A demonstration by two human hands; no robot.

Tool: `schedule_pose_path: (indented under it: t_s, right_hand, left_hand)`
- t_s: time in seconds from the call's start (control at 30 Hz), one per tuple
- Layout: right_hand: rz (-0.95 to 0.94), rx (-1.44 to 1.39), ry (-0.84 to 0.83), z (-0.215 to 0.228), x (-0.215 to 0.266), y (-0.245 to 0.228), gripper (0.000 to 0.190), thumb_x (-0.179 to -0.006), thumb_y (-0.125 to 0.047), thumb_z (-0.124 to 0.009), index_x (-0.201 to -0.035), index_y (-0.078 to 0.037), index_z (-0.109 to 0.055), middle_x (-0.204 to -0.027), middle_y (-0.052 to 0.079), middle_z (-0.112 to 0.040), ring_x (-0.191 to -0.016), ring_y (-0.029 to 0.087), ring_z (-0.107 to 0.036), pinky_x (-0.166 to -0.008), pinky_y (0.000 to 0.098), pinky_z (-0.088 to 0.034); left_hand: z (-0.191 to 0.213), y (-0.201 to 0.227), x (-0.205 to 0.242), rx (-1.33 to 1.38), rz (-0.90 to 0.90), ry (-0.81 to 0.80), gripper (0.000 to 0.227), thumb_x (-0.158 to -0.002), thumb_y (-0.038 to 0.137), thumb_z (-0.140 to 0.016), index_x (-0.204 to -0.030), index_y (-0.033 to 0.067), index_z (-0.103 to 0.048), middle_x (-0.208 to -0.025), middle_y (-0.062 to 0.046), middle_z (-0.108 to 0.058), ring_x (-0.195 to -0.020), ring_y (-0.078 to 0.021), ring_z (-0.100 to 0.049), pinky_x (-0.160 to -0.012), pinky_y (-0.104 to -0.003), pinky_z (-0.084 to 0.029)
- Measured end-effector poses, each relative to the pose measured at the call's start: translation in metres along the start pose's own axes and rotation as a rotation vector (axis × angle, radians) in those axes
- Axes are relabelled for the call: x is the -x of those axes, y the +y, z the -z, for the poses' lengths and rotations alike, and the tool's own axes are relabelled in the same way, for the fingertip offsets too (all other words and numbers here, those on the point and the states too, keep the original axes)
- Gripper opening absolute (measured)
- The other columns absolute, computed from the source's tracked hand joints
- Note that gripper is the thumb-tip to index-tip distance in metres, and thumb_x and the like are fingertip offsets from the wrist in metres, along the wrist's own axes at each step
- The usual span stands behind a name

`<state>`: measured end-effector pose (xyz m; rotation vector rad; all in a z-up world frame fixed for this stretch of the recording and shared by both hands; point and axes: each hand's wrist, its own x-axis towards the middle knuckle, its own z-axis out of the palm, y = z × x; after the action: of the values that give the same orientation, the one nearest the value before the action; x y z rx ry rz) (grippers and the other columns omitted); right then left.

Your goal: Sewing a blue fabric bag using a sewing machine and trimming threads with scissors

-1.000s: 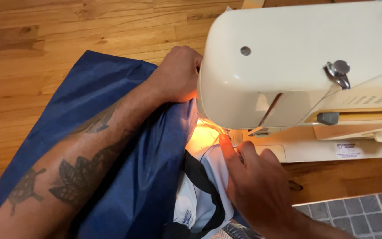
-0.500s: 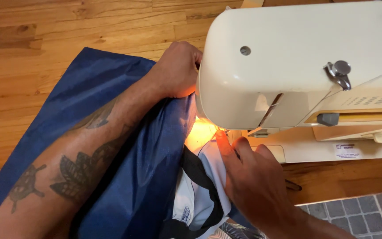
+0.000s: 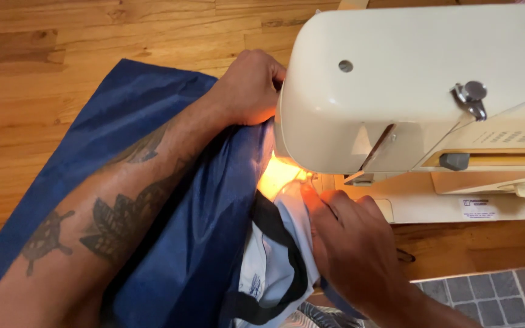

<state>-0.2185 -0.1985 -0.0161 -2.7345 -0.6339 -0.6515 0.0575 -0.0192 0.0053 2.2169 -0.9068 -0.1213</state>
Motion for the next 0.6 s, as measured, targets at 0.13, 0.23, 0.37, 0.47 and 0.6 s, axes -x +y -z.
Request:
schedule_pose_path:
  t_s: [0.13,0.23,0.37,0.47,0.6]
  right_hand:
    - [-0.022,-0.004,-0.033,0.003,0.000,-0.003,0.007,-0.099,-0.001,-0.067,-0.096,-0.007,-0.065,-0.100,0.018,-0.063,-0.075,0.038,-0.057,-0.070,0.0495,-0.041]
    - [-0.008,-0.019,0.005,0.008,-0.001,-0.007,0.010,-0.103,0.002,-0.068,-0.099,-0.006,-0.064,-0.104,0.020,-0.065,-0.077,0.037,-0.057,-0.069,0.0479,-0.040]
    - [-0.042,0.026,0.002,0.017,0.004,-0.017,0.029,-0.107,-0.008,-0.073,-0.135,-0.003,-0.071,-0.117,0.024,-0.069,-0.096,0.042,-0.065,-0.075,0.0510,-0.048]
    - [-0.082,-0.007,0.029,0.024,0.014,-0.024,0.040,-0.113,-0.014,-0.068,-0.151,-0.003,-0.071,-0.128,0.025,-0.070,-0.107,0.044,-0.069,-0.085,0.0534,-0.054]
    - [-0.099,-0.021,0.065,0.023,0.036,-0.026,0.044,-0.112,-0.018,-0.069,-0.154,-0.005,-0.069,-0.154,0.030,-0.067,-0.130,0.046,-0.071,-0.104,0.0550,-0.058]
  left_hand:
    - [0.002,-0.001,-0.004,-0.025,0.032,-0.015,0.026,-0.084,0.027,-0.080,-0.064,0.0171,-0.066,-0.088,0.007,-0.026,-0.093,-0.0056,-0.031,-0.061,-0.031,-0.037]
    - [0.002,-0.001,-0.003,-0.003,0.020,-0.003,0.025,-0.084,0.028,-0.083,-0.066,0.0160,-0.070,-0.090,0.007,-0.027,-0.094,-0.0060,-0.031,-0.061,-0.029,-0.036]
    - [0.007,0.008,0.002,0.019,0.030,-0.001,0.009,-0.084,0.027,-0.087,-0.081,0.0194,-0.084,-0.080,0.010,-0.040,-0.082,-0.0072,-0.035,-0.065,-0.030,-0.041]
    - [0.025,0.026,0.012,0.065,0.051,-0.078,0.013,-0.088,0.026,-0.086,-0.098,0.0258,-0.094,-0.075,0.013,-0.060,-0.072,-0.0058,-0.046,-0.066,-0.030,-0.045]
    - [0.040,0.029,0.022,0.367,-0.185,-0.134,0.024,-0.109,0.006,-0.076,-0.130,0.0115,-0.086,-0.120,0.009,-0.087,-0.110,-0.0006,-0.074,-0.097,-0.024,-0.062]
